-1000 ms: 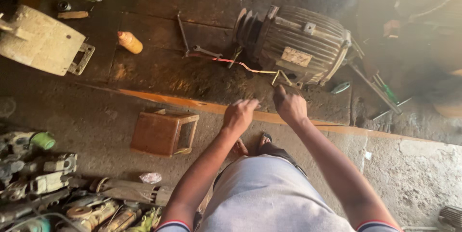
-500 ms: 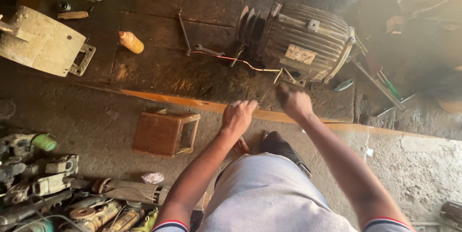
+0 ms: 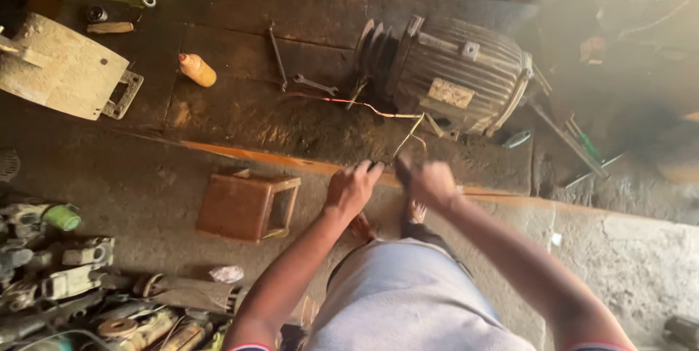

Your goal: The person uses a screwdriver to loosen and remove screws from the end cap of an electric motor. After removing the screws, the person detaches the end cap and then uses pliers to strip the insulation from several wires connected to the motor.

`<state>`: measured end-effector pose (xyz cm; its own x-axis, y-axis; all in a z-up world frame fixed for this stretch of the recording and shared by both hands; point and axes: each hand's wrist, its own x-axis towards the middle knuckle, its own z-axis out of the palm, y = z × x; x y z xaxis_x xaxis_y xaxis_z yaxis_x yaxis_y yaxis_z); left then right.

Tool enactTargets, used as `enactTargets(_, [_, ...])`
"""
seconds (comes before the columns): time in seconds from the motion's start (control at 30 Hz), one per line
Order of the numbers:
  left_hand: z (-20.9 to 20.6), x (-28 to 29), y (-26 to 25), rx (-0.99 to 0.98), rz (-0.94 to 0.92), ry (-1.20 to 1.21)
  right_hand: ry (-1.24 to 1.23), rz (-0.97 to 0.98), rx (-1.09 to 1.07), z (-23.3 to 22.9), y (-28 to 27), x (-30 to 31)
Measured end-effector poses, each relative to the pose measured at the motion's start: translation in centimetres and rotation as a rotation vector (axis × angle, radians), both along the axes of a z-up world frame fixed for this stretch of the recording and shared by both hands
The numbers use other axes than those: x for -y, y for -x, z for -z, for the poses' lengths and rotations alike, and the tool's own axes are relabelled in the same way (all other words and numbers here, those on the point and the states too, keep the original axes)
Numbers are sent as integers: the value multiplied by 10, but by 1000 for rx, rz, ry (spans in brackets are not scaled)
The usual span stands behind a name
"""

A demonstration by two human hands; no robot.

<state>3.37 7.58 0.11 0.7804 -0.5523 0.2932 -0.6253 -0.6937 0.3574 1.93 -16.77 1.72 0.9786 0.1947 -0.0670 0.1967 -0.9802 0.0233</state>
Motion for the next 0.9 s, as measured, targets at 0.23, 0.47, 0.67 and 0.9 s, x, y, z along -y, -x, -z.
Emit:
enactTargets(0.23, [-41,11,-5,16,-20,-48,-42,91,-246,59,-4,24])
enactTargets(0.47, [-35,18,0,39,-32,-171,-154,-63,-223,33,6,14])
enactTargets(0.67, [1,32,11,-24,-18,-299,-138,154,-178,13,7,-2])
enactTargets(0.9, [-6,40,-11,-1036,-192,778,-428,288,0,-23,4,12])
